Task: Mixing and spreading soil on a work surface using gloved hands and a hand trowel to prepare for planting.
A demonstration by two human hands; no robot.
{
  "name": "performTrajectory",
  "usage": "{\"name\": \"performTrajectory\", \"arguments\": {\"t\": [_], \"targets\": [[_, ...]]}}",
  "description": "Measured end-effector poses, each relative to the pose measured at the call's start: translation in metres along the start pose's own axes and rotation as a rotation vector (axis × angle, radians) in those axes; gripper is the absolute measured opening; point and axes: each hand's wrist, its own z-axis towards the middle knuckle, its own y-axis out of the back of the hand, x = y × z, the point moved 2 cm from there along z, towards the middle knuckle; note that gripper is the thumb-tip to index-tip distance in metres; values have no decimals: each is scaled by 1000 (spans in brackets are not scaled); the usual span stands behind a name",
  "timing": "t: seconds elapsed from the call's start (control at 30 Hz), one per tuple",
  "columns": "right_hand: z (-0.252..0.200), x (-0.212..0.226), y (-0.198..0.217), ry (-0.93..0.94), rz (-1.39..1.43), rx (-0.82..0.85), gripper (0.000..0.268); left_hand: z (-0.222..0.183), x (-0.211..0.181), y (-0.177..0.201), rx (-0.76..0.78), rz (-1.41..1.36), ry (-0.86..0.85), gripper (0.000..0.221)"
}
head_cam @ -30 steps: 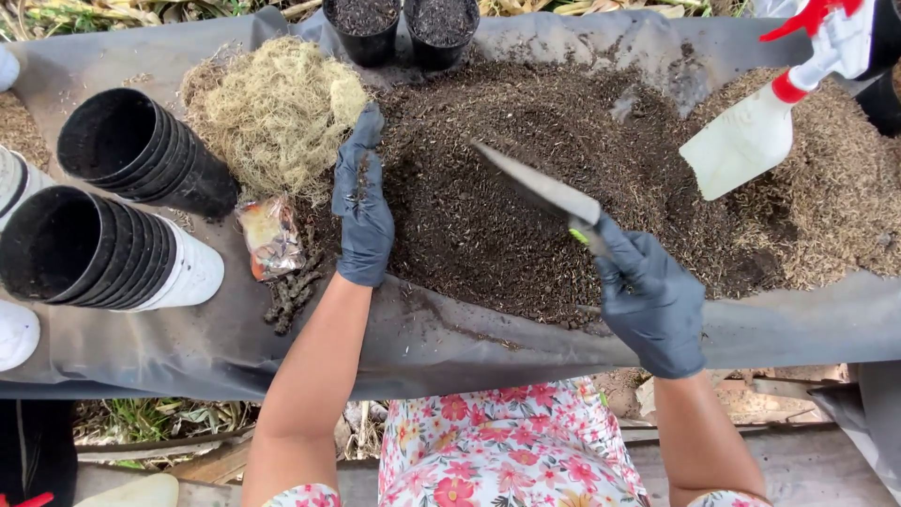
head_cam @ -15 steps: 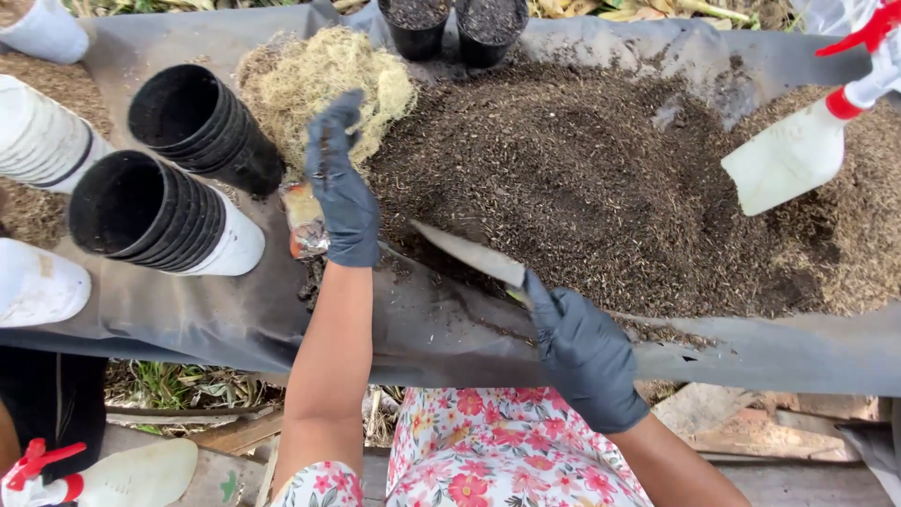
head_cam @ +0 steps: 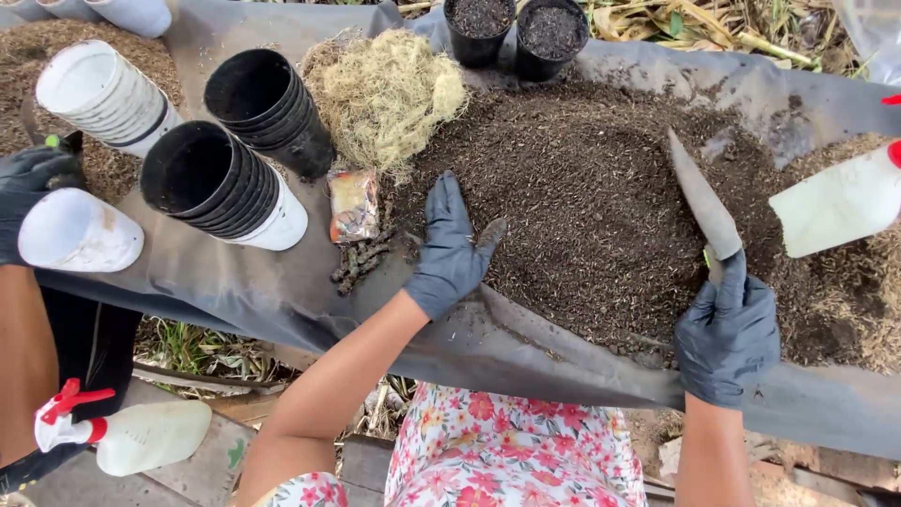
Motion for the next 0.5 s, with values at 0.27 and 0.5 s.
{"name": "performTrajectory", "arguments": {"t": [0.27, 0.5], "targets": [[-2, 2, -7, -52, 11, 12, 59, 53, -45, -17, -117, -177, 109, 96], [1, 1, -2, -64, 105, 18, 56, 60, -71, 12, 141, -322, -93, 92]]}}
